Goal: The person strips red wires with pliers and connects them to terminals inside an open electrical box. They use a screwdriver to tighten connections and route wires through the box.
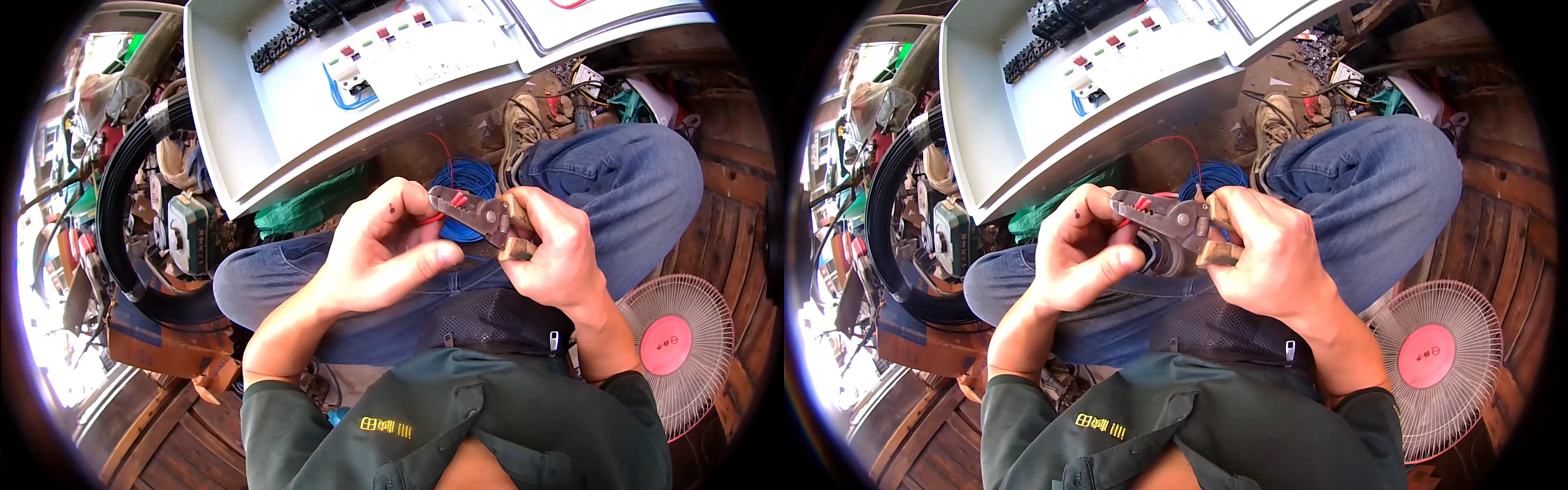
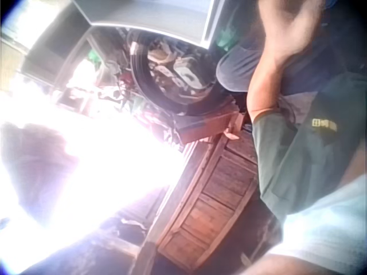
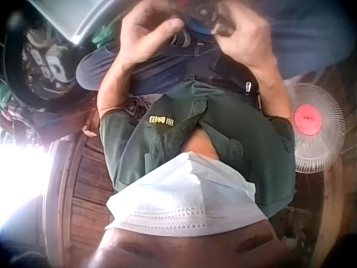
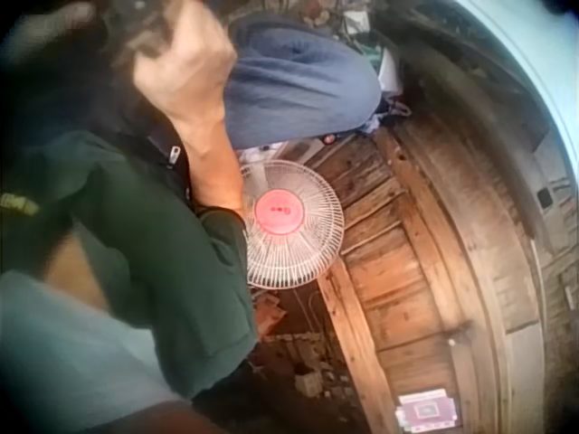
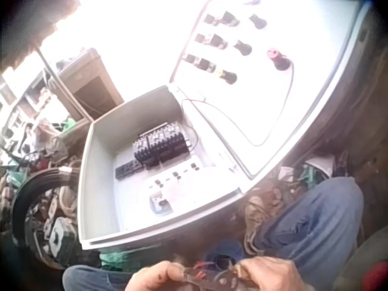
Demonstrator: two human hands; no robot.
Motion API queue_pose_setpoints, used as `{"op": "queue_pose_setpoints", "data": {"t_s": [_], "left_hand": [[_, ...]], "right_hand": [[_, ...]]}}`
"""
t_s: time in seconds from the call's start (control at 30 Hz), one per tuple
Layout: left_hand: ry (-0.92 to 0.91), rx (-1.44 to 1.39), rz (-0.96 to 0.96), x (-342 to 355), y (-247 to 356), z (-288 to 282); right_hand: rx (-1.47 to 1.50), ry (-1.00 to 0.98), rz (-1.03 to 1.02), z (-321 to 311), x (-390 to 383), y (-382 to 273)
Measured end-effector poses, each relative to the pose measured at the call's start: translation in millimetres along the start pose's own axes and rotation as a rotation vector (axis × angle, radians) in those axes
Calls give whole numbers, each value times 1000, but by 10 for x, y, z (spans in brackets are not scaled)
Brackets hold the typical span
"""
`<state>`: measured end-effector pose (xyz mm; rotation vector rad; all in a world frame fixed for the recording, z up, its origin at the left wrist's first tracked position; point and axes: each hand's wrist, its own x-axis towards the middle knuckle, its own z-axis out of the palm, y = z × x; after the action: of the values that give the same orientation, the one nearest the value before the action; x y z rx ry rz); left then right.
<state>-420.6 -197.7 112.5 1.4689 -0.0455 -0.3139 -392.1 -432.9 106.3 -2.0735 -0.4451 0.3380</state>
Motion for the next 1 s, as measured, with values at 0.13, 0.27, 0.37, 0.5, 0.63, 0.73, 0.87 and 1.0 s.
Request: {"op": "queue_pose_setpoints", "data": {"t_s": [0.13,0.27,0.37,0.5,0.63,0.73,0.87,1.0], "left_hand": [[182,18,51,37,65,129],[303,122,-5,83,-1,136],[244,-3,-96,92,-33,85],[204,1,-202,73,-74,31],[245,-34,-144,91,-71,6],[221,-12,-134,84,2,-64],[384,244,337,37,547,-500],[345,733,157,350,746,-1203]], "right_hand": [[352,-151,200,86,-19,-72],[427,131,248,298,-58,-105],[516,112,258,225,-4,-107],[600,69,205,179,-38,68],[370,-8,175,23,-81,196],[251,-2,161,-88,-100,258],[394,69,195,-256,-100,170],[587,96,169,-420,-59,199]]}}
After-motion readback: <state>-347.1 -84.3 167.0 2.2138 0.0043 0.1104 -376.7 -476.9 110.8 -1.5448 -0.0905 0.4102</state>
